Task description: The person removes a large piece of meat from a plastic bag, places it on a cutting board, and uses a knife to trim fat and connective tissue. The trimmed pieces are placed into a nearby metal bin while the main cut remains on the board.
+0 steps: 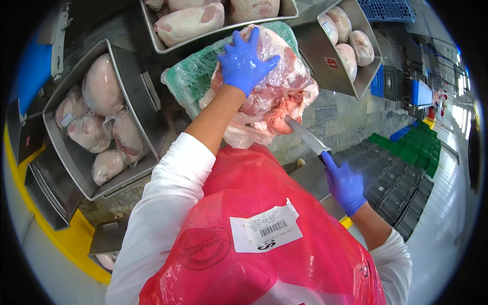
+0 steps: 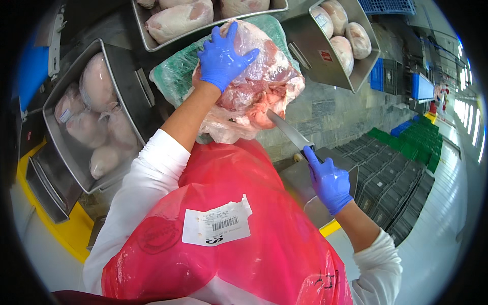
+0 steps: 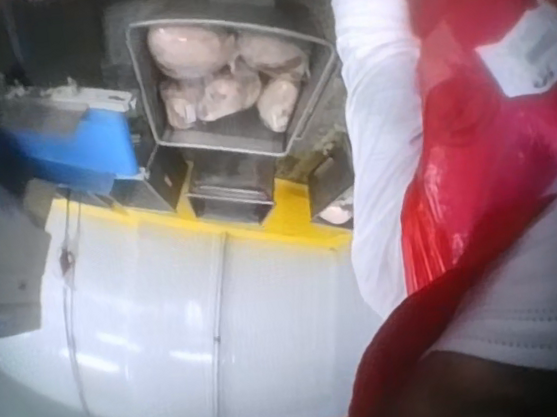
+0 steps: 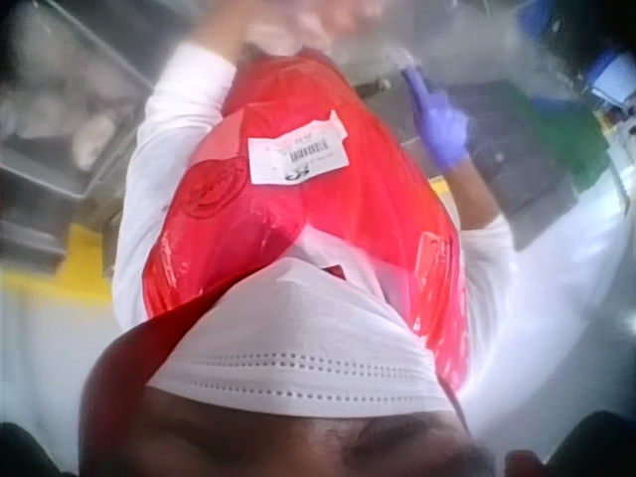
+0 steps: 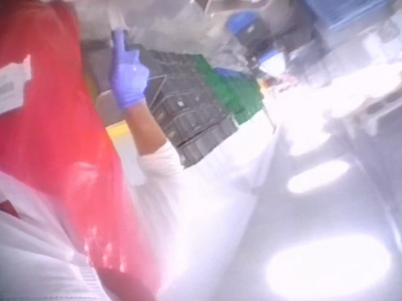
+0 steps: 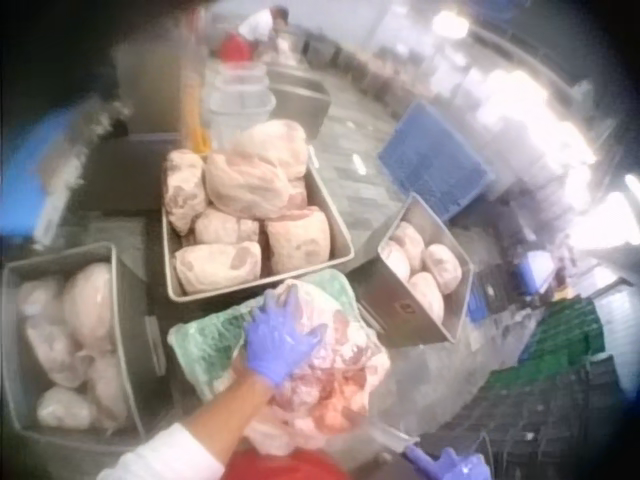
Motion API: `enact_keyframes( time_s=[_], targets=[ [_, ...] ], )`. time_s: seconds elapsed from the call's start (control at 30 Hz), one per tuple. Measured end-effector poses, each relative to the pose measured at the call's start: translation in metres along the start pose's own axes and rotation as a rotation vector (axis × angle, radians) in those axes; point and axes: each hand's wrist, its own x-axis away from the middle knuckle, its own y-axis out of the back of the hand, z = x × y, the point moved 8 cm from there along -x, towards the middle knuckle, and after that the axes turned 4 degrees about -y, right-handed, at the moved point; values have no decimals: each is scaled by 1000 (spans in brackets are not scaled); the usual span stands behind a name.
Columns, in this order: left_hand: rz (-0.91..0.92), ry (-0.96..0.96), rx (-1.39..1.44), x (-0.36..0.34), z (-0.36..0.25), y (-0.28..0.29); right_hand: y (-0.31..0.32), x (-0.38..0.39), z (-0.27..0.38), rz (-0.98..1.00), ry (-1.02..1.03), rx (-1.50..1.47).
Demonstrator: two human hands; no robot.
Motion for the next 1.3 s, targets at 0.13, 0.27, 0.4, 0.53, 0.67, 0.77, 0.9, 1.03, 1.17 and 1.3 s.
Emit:
enact_keyframes(
  time_s=[0.13,0.27,0.4,0.53,0.67,0.77,0.9,1.03,1.17,1.3],
  targets=[
    [-22,-13,4,0,-3,-3,-75,5,-26,-125,-3,-229],
    [1,-1,-20,-2,-5,-5,-129,4,-36,-243,20,-396],
    [25,11,-22,-3,-6,-4,-174,-2,-38,-297,20,-537],
    [63,10,38,-10,-5,-4,-224,-24,-14,-402,-9,-597],
    [27,-74,59,-15,8,-14,-218,-32,-1,-414,-68,-648],
    [5,-168,97,-17,17,-18,-194,-15,-19,-316,-78,-622],
    [-94,-426,5,24,7,-2,-142,30,-57,-297,-80,-563],
    [-127,-302,132,79,21,16,-90,61,-78,-293,-116,-614],
    [-181,-134,201,62,45,21,-25,68,-72,-293,-91,-628],
    [-102,-85,64,43,23,18,18,67,-37,-196,-26,-396]
  ],
)
